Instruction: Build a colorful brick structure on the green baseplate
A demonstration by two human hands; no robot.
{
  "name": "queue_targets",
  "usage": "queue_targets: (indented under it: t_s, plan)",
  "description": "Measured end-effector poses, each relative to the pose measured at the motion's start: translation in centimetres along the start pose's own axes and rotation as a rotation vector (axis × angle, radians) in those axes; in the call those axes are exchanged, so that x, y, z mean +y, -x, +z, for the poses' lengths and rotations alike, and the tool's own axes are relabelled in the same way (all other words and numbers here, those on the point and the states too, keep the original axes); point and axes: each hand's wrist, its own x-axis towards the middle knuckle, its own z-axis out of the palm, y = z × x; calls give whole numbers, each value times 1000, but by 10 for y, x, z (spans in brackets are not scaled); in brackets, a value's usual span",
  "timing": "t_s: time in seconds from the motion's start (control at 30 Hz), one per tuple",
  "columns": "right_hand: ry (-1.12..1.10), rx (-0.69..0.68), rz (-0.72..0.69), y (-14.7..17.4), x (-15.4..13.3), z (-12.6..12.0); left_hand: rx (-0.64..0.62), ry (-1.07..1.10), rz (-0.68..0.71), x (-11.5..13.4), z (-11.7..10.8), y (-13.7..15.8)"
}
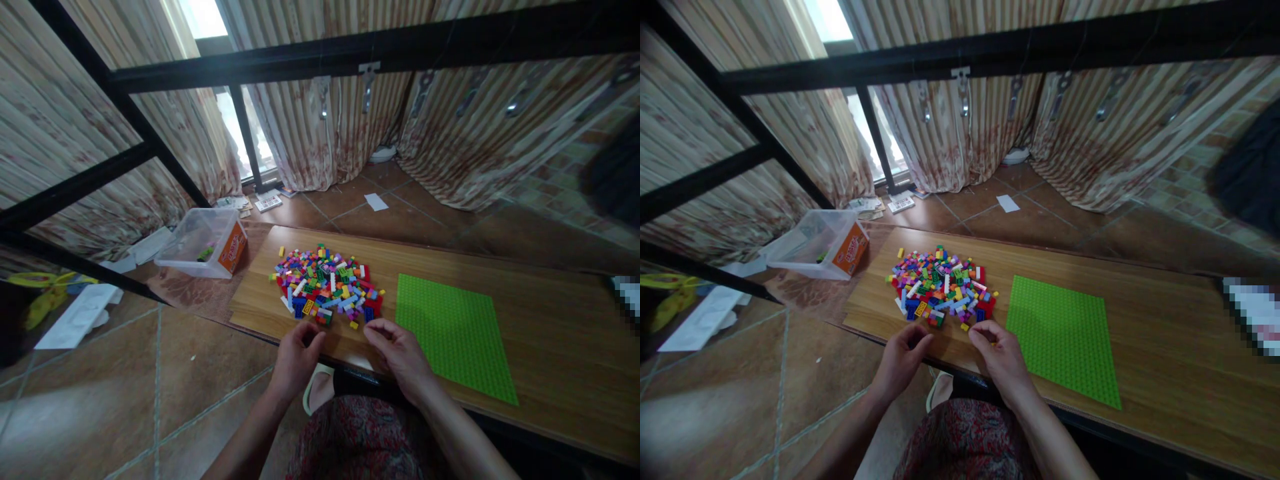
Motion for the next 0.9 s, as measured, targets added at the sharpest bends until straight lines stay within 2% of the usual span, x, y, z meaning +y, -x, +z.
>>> queue_targets:
  t_s: [0.07, 0.13, 0.27, 0.37, 0.5, 0.7, 0.9]
  plan:
    - [266, 60, -174, -7, -3, 3, 80, -204, 68, -1, -7, -5]
    - [463, 141, -268, -13, -4, 1, 143, -342, 91, -1, -10, -8]
    - [747, 330, -290, -23, -3, -18, 221, -519, 106, -4, -15, -14]
    - [874, 358, -265, -31, 1, -29, 228, -603, 113, -7, -16, -18]
    - [897, 278, -267, -38, 2, -24, 225, -630, 125, -7, -12, -21]
    - [784, 160, -250, -36, -2, -6, 179, -506, 189, -7, -9, -16]
    - [697, 212, -318, -33, 0, -12, 99, -462, 235, -8, -9, -8]
